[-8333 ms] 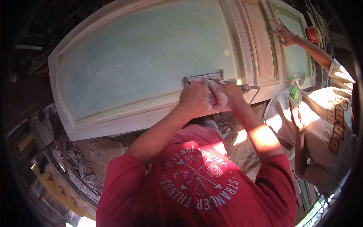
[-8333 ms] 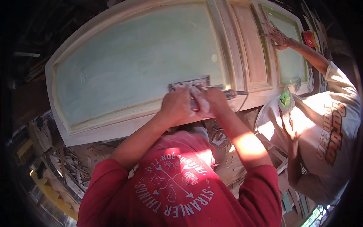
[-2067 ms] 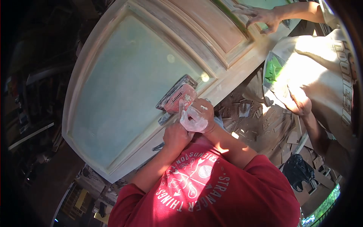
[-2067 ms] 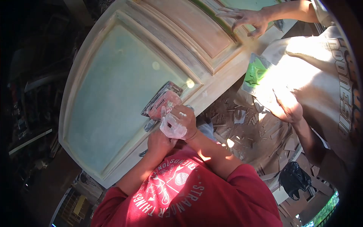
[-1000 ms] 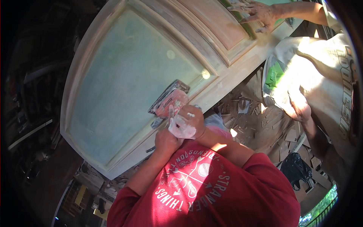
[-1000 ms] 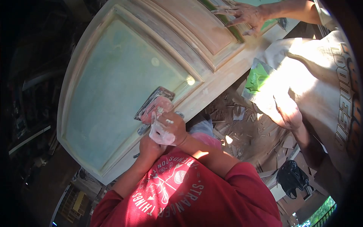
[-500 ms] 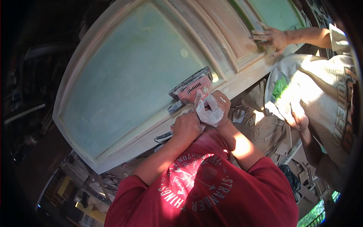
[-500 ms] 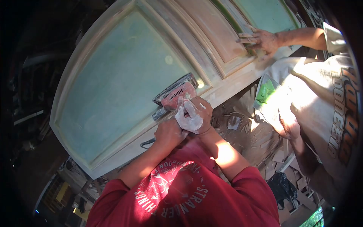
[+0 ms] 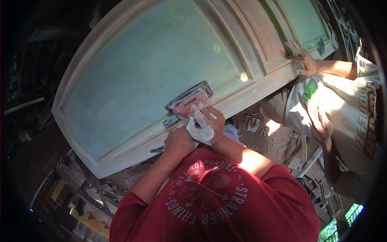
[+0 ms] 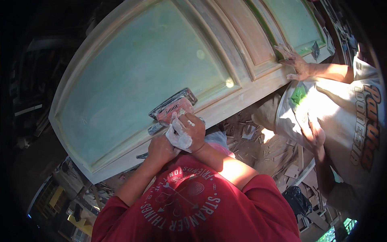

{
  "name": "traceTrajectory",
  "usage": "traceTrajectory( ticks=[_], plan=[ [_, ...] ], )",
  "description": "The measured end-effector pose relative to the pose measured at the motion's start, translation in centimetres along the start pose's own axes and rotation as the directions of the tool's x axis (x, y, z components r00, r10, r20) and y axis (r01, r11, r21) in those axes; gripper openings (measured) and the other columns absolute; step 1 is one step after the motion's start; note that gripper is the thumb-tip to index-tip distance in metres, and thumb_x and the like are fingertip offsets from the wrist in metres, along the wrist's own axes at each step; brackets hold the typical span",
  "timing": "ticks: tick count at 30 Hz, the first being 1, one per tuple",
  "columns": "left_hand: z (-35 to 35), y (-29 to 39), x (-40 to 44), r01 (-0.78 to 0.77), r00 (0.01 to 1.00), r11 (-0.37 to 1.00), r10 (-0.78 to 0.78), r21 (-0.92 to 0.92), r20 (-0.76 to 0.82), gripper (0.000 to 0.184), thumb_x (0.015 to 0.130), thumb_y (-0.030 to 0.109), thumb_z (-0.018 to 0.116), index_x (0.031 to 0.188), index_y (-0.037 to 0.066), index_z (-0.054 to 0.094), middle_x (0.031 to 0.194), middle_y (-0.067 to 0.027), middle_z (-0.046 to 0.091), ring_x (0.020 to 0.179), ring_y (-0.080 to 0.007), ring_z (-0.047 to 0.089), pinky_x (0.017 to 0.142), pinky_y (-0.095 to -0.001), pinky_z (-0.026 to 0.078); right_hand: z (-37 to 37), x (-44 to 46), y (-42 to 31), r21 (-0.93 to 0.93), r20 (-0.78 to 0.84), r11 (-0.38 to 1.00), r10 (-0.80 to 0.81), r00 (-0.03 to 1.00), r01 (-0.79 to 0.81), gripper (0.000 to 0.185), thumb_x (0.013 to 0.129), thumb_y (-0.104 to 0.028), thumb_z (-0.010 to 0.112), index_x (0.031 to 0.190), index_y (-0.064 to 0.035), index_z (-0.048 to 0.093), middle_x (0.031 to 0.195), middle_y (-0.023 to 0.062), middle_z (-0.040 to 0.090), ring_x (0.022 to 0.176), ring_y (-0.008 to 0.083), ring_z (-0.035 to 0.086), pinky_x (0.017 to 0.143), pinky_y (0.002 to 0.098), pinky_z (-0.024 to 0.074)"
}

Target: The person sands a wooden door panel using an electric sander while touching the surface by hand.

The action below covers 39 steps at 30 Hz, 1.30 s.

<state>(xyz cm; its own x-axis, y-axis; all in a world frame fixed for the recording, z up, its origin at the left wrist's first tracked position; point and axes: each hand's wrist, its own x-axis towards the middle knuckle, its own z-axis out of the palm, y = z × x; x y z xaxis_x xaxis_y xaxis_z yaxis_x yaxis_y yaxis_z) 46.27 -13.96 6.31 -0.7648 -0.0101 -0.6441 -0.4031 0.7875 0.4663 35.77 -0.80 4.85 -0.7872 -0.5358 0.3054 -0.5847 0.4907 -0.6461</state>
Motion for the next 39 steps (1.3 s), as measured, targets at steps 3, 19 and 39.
traceTrajectory(
  ticks=[3, 19, 39],
  plan=[
    [-1.2, -2.0, -2.2, 0.066, 0.997, 0.998, -0.066, -0.001, 0.042, 0.047, 0.084, 0.037, 0.086, 0.123, 0.013, 0.076, 0.100, -0.0184, 0.081, 0.091, -0.0448, 0.078, 0.082, -0.0549, 0.064, 1.3, -0.2, -3.2, -0.021, 0.028, 1.000, -0.021, 0.999, 0.021, 0.028, 0.071, -0.015, 0.083, 0.097, -0.0077, 0.075, 0.085, 0.0060, 0.064, 0.077, 0.0272, 0.068, 0.057, 0.0418, 0.0538],
    [-2.3, -10.4, -9.3, 0.072, 0.996, 0.997, -0.071, -0.019, 0.052, 0.046, 0.089, 0.038, 0.080, 0.124, 0.009, 0.074, 0.100, -0.0205, 0.081, 0.090, -0.0464, 0.078, 0.080, -0.0574, 0.064, 6.7, -2.2, -11.6, 0.068, 0.073, 0.993, -0.097, 0.993, 0.092, 0.029, 0.070, -0.019, 0.083, 0.095, -0.0078, 0.072, 0.087, 0.0067, 0.066, 0.080, 0.0270, 0.069, 0.065, 0.0423, 0.0566],
    [0.3, 5.2, 2.8, -0.165, 0.976, 0.984, 0.153, -0.071, -0.157, 0.032, 0.088, 0.035, 0.083, 0.088, 0.003, 0.084, 0.094, -0.0176, 0.079, 0.083, -0.0351, 0.081, 0.071, -0.0464, 0.066, -4.1, 2.2, 2.1, -0.066, 0.015, 0.995, 0.079, 0.997, -0.078, 0.030, 0.088, -0.008, 0.081, 0.075, -0.0065, 0.054, 0.071, 0.0102, 0.055, 0.061, 0.0281, 0.056, 0.056, 0.0421, 0.0459]
  ],
)
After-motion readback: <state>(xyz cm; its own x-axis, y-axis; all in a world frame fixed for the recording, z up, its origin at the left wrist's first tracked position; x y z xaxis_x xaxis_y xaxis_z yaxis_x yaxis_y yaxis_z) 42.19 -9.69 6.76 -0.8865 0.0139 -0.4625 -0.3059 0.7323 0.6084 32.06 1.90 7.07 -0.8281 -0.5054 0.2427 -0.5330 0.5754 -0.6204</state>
